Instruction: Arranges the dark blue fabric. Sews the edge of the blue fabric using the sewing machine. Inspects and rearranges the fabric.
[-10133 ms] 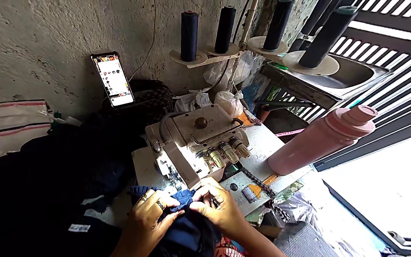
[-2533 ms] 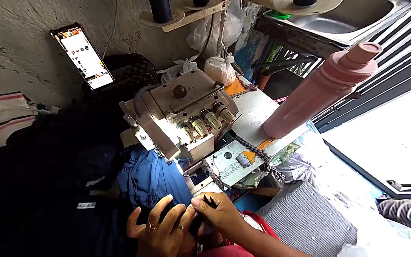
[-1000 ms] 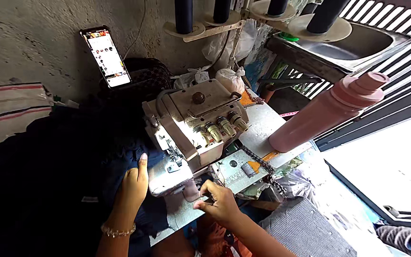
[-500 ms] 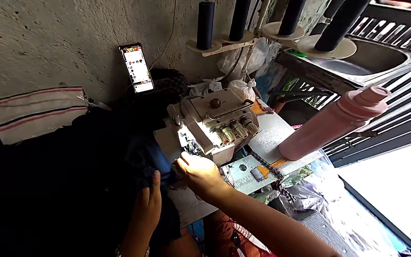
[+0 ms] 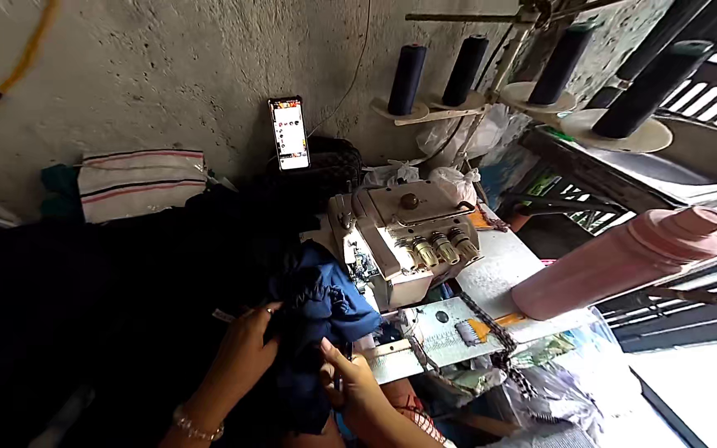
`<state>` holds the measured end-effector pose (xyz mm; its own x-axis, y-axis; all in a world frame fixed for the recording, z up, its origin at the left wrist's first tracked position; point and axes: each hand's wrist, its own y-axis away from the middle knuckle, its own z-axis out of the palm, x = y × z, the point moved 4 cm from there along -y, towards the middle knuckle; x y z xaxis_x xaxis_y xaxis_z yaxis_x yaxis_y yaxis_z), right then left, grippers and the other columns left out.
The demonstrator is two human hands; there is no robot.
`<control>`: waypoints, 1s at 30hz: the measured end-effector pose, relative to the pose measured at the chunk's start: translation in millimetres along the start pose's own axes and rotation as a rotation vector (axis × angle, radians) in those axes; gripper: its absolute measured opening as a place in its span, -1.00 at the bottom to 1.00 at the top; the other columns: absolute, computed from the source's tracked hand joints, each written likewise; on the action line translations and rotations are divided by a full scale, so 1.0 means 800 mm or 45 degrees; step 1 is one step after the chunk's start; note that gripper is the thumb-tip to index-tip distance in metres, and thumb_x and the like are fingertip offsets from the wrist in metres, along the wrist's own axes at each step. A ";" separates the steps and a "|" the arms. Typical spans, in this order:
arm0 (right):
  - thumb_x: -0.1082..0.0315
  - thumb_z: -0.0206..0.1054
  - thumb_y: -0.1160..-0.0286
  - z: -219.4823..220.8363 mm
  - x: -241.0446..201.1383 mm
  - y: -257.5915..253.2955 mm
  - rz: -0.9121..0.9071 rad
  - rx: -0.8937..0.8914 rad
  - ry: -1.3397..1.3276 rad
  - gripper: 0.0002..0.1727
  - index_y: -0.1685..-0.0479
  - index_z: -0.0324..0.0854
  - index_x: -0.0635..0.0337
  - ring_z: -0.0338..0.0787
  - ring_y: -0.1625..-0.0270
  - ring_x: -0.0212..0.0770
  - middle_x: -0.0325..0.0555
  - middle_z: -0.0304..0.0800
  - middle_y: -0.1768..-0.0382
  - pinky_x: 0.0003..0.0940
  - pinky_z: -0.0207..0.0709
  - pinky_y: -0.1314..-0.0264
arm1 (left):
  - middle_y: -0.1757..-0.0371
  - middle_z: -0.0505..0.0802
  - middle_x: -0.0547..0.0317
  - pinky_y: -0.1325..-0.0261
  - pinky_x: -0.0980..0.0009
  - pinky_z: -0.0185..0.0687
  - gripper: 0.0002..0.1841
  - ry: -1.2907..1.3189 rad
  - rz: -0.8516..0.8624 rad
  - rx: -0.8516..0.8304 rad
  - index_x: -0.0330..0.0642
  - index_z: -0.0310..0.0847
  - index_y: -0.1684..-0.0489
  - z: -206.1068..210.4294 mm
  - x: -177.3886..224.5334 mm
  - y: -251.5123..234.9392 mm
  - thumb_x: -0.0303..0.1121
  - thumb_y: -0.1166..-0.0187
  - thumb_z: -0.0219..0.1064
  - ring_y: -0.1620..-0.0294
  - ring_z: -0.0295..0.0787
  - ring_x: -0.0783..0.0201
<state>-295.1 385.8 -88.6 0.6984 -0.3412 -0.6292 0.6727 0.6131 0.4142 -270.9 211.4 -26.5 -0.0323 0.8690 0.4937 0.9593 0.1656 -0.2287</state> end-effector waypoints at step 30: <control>0.66 0.44 -0.19 -0.064 -0.122 0.124 -0.911 -0.340 0.635 -0.37 -0.38 0.54 0.10 0.80 -0.02 -0.55 -0.43 0.84 0.06 -0.54 0.70 -0.14 | -0.12 0.72 0.63 -0.10 0.63 0.69 -0.63 0.625 0.216 0.528 0.11 0.36 -0.35 -0.198 0.127 -0.052 -0.45 -0.62 0.12 -0.07 0.70 0.71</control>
<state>-308.9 516.1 -20.0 -0.0920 -0.3940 -0.9145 0.7826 0.5393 -0.3111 -270.0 219.2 166.2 0.3350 0.6021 0.7248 0.7492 0.2963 -0.5924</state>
